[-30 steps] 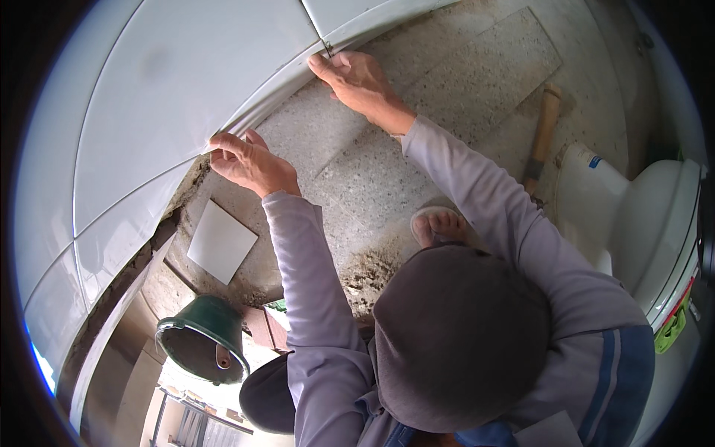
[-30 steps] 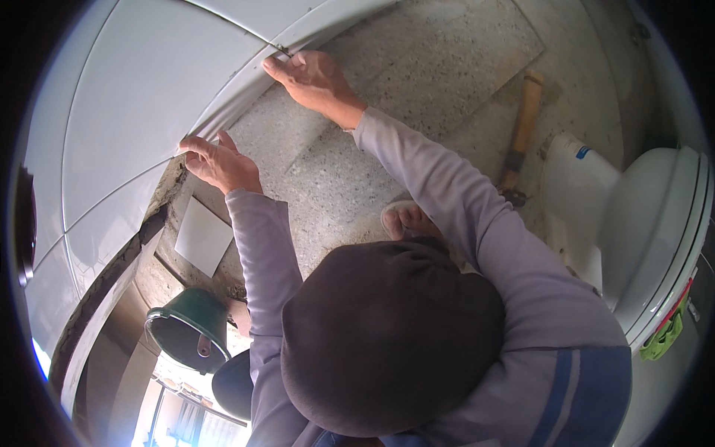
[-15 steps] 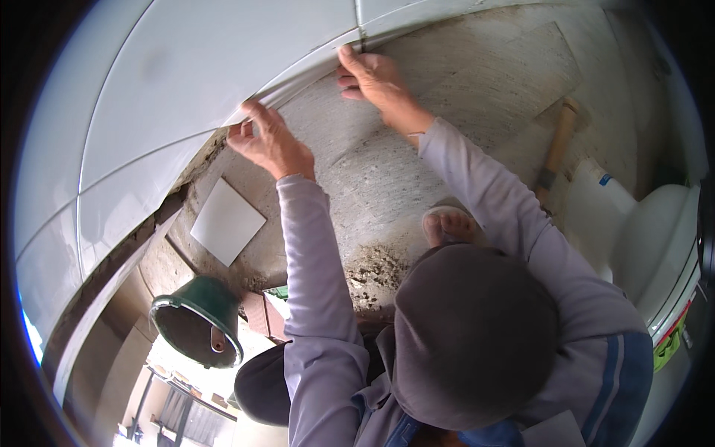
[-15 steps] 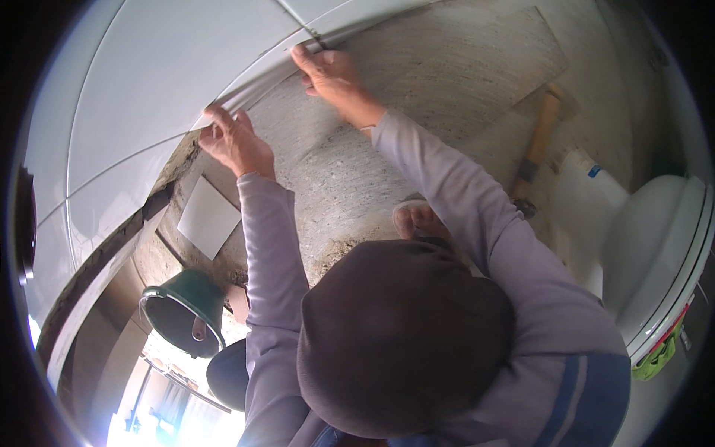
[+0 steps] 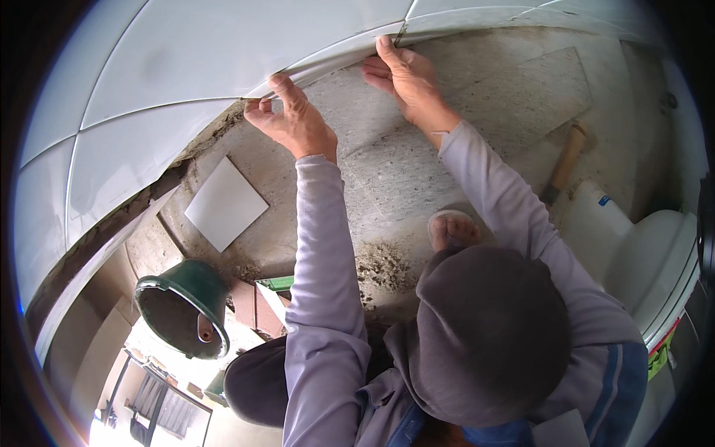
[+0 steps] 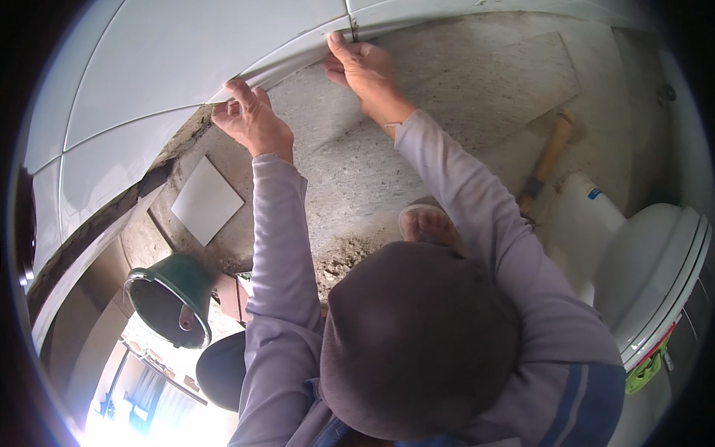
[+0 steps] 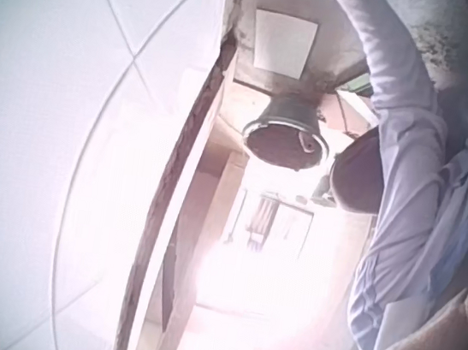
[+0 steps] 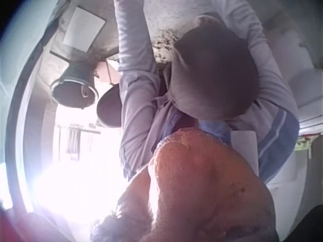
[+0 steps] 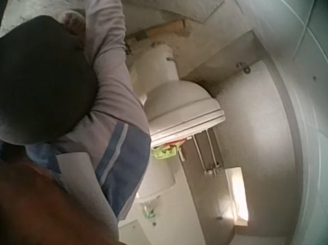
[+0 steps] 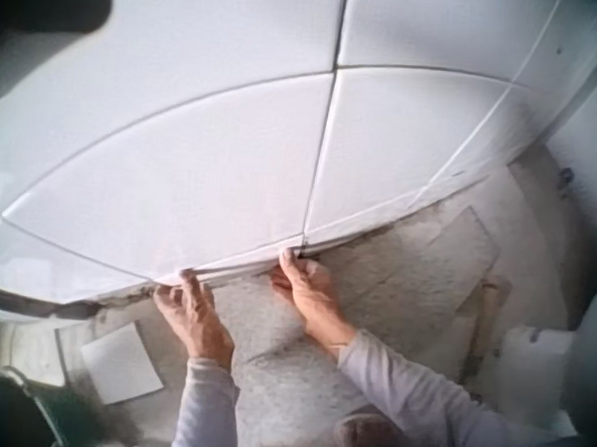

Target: The person applies adhesive to a white tile using a notched trowel and places it on a partially tiled wall. They adjust the tile's position and tap it with a wooden handle to secure it.

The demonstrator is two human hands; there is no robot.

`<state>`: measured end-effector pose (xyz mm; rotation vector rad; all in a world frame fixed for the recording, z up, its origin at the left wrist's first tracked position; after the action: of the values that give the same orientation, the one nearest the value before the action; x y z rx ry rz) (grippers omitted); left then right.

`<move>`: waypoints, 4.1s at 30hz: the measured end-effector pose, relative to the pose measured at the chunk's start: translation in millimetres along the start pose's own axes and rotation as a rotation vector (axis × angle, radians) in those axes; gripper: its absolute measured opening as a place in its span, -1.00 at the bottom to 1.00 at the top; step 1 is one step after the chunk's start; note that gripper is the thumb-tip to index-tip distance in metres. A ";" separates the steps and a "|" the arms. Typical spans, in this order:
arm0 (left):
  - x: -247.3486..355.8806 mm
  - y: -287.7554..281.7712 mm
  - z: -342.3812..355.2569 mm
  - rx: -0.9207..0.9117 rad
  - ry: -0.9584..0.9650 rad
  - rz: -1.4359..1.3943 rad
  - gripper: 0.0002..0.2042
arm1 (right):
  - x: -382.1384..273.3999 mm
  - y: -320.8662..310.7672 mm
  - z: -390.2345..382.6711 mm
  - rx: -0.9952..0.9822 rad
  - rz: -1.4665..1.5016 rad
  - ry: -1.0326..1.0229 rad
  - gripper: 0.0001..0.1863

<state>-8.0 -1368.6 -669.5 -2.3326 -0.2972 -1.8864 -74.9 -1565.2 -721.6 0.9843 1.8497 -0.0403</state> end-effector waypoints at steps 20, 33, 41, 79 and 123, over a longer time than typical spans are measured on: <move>0.0 0.9 4.3 -0.014 0.001 -0.117 -0.34 | -2.3 0.3 -3.2 0.002 -0.031 0.033 -0.22; 0.6 5.7 2.9 -0.028 -0.032 -0.077 -0.39 | -3.9 -0.6 -0.5 -0.010 -0.049 0.054 -0.24; -8.5 6.2 -10.0 0.012 -0.156 -0.148 -0.18 | -8.3 -17.1 -14.5 0.026 0.205 0.034 -0.45; -18.0 -13.2 29.3 0.000 0.064 0.622 -0.10 | -39.3 -13.9 -81.6 -0.374 -1.028 -0.388 -0.19; -11.8 -25.1 -8.7 -0.302 0.196 0.780 -0.14 | -151.6 -316.4 -23.1 0.605 -1.368 -0.331 0.11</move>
<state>-24.5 -1347.0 -679.9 -1.9368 0.8431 -1.7742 -268.7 -1858.5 -712.7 -0.1183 1.8722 -1.5293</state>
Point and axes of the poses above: each hand's wrist, its own z-axis towards the middle knuckle, its own y-axis out of the palm, x = y × z, the point moved 8 cm from there along z, towards the middle knuckle, and after that the axes turned 6 degrees about z, right-handed, at the moved point
